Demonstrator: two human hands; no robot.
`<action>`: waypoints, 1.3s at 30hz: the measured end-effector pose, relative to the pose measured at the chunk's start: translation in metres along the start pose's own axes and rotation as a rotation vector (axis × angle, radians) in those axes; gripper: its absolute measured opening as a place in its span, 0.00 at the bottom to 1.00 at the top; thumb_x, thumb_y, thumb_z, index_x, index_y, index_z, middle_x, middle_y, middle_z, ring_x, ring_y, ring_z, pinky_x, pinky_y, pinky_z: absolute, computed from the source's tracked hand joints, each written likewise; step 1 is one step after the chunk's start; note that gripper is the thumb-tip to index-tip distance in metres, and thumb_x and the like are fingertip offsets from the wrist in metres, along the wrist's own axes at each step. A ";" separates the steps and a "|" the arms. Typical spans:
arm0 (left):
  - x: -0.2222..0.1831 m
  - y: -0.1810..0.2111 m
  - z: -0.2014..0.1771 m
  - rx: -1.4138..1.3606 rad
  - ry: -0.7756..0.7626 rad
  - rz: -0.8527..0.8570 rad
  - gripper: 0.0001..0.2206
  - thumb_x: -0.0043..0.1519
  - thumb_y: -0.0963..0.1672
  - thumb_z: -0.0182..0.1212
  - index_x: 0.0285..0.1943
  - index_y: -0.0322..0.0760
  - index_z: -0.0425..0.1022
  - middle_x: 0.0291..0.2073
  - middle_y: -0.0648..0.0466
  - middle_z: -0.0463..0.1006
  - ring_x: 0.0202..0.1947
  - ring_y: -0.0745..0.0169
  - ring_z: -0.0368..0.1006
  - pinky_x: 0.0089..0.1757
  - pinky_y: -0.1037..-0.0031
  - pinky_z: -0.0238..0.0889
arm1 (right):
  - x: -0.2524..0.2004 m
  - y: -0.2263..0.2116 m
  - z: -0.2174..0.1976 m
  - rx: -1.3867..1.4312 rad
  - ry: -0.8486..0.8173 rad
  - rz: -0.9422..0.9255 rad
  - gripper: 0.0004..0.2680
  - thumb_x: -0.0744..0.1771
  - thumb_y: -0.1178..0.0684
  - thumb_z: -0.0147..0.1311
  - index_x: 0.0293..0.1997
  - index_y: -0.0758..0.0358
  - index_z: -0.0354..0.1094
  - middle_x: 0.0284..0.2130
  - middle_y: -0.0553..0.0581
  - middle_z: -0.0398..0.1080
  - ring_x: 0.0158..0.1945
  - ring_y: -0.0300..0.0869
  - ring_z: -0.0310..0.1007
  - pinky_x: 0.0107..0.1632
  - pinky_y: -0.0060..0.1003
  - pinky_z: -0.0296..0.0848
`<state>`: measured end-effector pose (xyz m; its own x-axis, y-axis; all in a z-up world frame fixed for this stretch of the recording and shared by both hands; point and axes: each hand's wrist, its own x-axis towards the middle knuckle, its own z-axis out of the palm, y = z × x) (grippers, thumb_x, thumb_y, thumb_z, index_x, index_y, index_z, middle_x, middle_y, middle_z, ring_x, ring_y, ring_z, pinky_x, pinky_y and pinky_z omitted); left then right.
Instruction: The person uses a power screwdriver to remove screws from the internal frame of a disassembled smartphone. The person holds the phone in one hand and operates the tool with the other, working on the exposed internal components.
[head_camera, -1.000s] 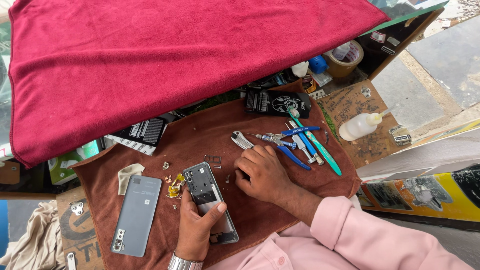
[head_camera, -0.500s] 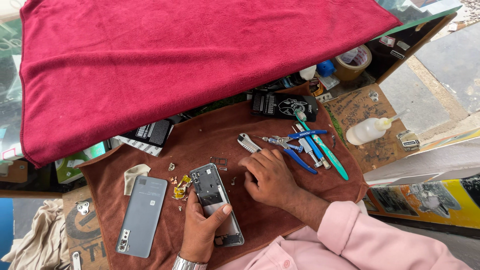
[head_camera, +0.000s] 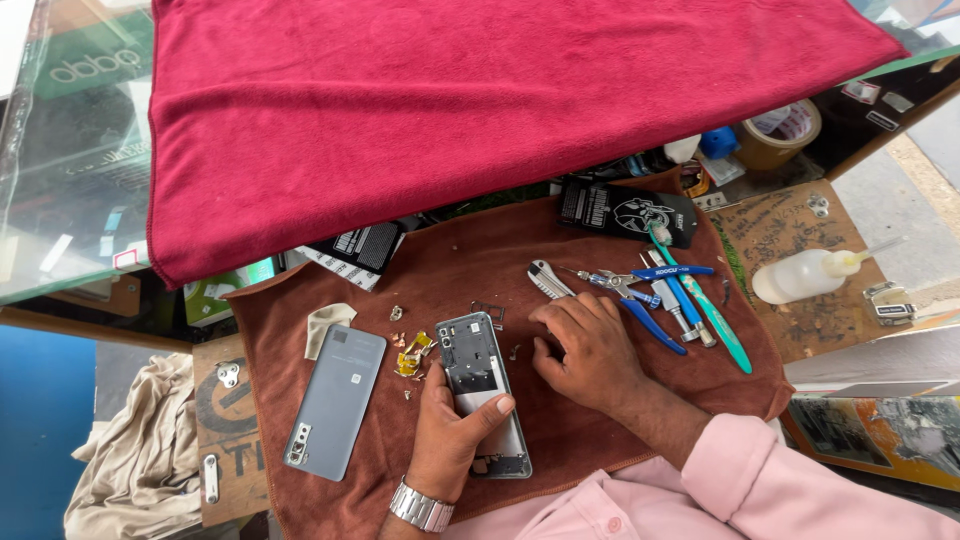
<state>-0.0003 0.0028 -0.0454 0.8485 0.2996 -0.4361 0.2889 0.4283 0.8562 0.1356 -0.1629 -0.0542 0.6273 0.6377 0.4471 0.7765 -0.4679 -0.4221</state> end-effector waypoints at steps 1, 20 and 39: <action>0.000 0.000 0.000 -0.003 0.002 -0.027 0.30 0.47 0.42 0.77 0.57 0.38 0.65 0.38 0.54 0.80 0.37 0.67 0.79 0.40 0.72 0.78 | 0.000 -0.001 0.000 -0.007 0.000 0.004 0.11 0.60 0.56 0.61 0.44 0.60 0.70 0.38 0.51 0.73 0.42 0.45 0.68 0.46 0.44 0.64; 0.008 -0.011 -0.011 -0.234 -0.087 0.093 0.26 0.53 0.42 0.74 0.59 0.33 0.68 0.41 0.55 0.81 0.41 0.69 0.76 0.46 0.75 0.73 | 0.205 0.002 0.104 0.111 -0.067 -0.215 0.05 0.71 0.53 0.51 0.49 0.60 0.70 0.41 0.59 0.75 0.47 0.51 0.75 0.49 0.49 0.72; 0.011 -0.009 -0.023 -0.262 -0.212 0.018 0.30 0.54 0.44 0.75 0.62 0.31 0.63 0.47 0.50 0.80 0.49 0.66 0.77 0.54 0.71 0.72 | 0.254 -0.001 0.127 0.278 -0.261 -0.063 0.14 0.70 0.44 0.50 0.55 0.63 0.68 0.45 0.64 0.75 0.40 0.50 0.76 0.39 0.45 0.75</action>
<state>-0.0037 0.0220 -0.0642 0.9338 0.1365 -0.3307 0.1728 0.6372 0.7510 0.2862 0.0774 -0.0401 0.5145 0.8111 0.2782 0.7448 -0.2619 -0.6138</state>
